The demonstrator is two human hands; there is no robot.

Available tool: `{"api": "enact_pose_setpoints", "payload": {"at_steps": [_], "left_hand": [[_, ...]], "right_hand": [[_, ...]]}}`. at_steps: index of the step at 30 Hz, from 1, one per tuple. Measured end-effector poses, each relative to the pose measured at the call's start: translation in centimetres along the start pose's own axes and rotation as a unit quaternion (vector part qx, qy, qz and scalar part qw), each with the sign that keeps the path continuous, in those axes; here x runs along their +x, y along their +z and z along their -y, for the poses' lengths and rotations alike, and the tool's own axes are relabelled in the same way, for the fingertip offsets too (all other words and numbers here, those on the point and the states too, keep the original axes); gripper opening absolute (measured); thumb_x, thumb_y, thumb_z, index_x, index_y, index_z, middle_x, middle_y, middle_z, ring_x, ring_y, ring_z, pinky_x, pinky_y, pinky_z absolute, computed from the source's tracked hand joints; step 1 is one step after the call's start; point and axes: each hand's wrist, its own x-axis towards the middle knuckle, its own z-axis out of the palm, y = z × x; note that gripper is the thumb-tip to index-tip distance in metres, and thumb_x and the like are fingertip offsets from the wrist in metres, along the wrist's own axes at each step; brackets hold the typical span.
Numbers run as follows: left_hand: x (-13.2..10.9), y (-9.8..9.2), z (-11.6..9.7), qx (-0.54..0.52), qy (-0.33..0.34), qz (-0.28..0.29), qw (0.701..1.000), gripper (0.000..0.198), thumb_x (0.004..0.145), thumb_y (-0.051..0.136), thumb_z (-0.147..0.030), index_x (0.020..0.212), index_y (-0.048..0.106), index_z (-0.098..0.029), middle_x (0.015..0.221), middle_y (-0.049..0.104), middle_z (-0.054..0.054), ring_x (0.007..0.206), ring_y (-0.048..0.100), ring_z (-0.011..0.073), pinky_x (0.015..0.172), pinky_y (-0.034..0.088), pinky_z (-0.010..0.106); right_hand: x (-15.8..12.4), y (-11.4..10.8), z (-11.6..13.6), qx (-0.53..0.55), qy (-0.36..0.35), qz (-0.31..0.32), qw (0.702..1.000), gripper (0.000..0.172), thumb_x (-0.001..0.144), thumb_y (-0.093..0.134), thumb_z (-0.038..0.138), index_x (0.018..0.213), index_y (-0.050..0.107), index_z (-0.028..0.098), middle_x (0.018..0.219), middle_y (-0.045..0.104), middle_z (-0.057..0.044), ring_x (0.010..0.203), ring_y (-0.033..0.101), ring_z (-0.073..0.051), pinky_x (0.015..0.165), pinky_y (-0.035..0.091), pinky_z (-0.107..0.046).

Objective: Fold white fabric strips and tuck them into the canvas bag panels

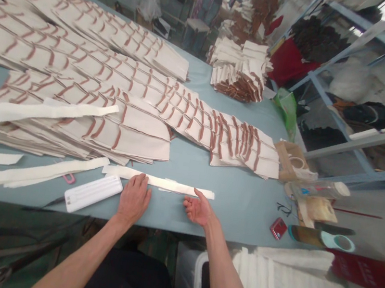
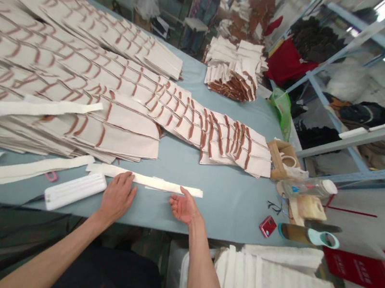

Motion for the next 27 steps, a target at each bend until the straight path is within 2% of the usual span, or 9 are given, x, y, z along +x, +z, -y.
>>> {"api": "enact_pose_setpoints", "payload": {"at_steps": [4,9,14,18,23,27], "left_hand": [[0.0,0.3,0.0,-0.005,-0.001,-0.006,1.000,0.034,0.100,0.065,-0.023,0.133,0.061,-0.015,0.140,0.062,0.015,0.131,0.058,0.0332,0.107,0.052,0.054],[-0.4,1.3,-0.3,-0.018,0.000,-0.016,1.000,0.041,0.099,0.065,-0.024,0.138,0.057,-0.014,0.146,0.059,0.018,0.137,0.055,0.0362,0.111,0.049,0.058],[-1.1,2.4,-1.0,-0.032,-0.004,-0.026,0.999,0.048,0.101,0.062,-0.025,0.146,0.052,-0.013,0.153,0.055,0.022,0.145,0.049,0.0391,0.115,0.046,0.060],[-1.4,2.6,-0.8,-0.051,-0.009,-0.047,0.998,0.048,0.102,0.058,-0.023,0.149,0.051,-0.014,0.157,0.053,0.022,0.150,0.044,0.0400,0.117,0.045,0.061],[-2.0,1.1,0.2,-0.076,0.014,-0.075,0.994,0.042,0.101,0.051,-0.017,0.143,0.054,-0.016,0.154,0.057,0.018,0.147,0.050,0.0334,0.115,0.049,0.054],[-2.8,-2.2,0.9,-0.055,-0.005,-0.094,0.994,0.034,0.102,0.048,-0.021,0.135,0.058,-0.016,0.137,0.065,0.019,0.133,0.060,0.0322,0.113,0.051,0.051]], "right_hand": [[0.0,-1.0,0.1,-0.009,-0.003,0.021,1.000,0.062,0.112,0.032,0.059,0.098,0.068,0.009,0.069,0.071,-0.004,0.042,0.058,-0.010,0.039,0.044,-0.018],[0.2,-2.9,-1.0,-0.031,-0.031,0.017,0.999,0.048,0.111,0.044,0.053,0.095,0.067,0.014,0.072,0.073,-0.004,0.045,0.060,-0.009,0.041,0.044,-0.016],[-0.9,-4.4,-4.5,-0.075,-0.053,0.019,0.996,0.037,0.105,0.059,0.052,0.096,0.068,0.017,0.078,0.075,-0.002,0.050,0.062,-0.008,0.044,0.046,-0.016],[-1.8,-4.3,-8.1,-0.121,-0.056,0.028,0.991,0.042,0.095,0.071,0.058,0.101,0.069,0.017,0.081,0.075,-0.002,0.054,0.063,-0.008,0.046,0.048,-0.016],[-2.2,-2.3,-12.2,-0.159,-0.068,0.020,0.985,0.065,0.078,0.079,0.074,0.105,0.067,0.016,0.085,0.075,-0.003,0.056,0.062,-0.007,0.048,0.049,-0.016],[-2.7,-0.1,-15.7,-0.177,-0.070,-0.007,0.982,0.069,0.074,0.081,0.077,0.101,0.065,0.015,0.082,0.076,-0.004,0.054,0.060,-0.008,0.046,0.047,-0.017]]}}
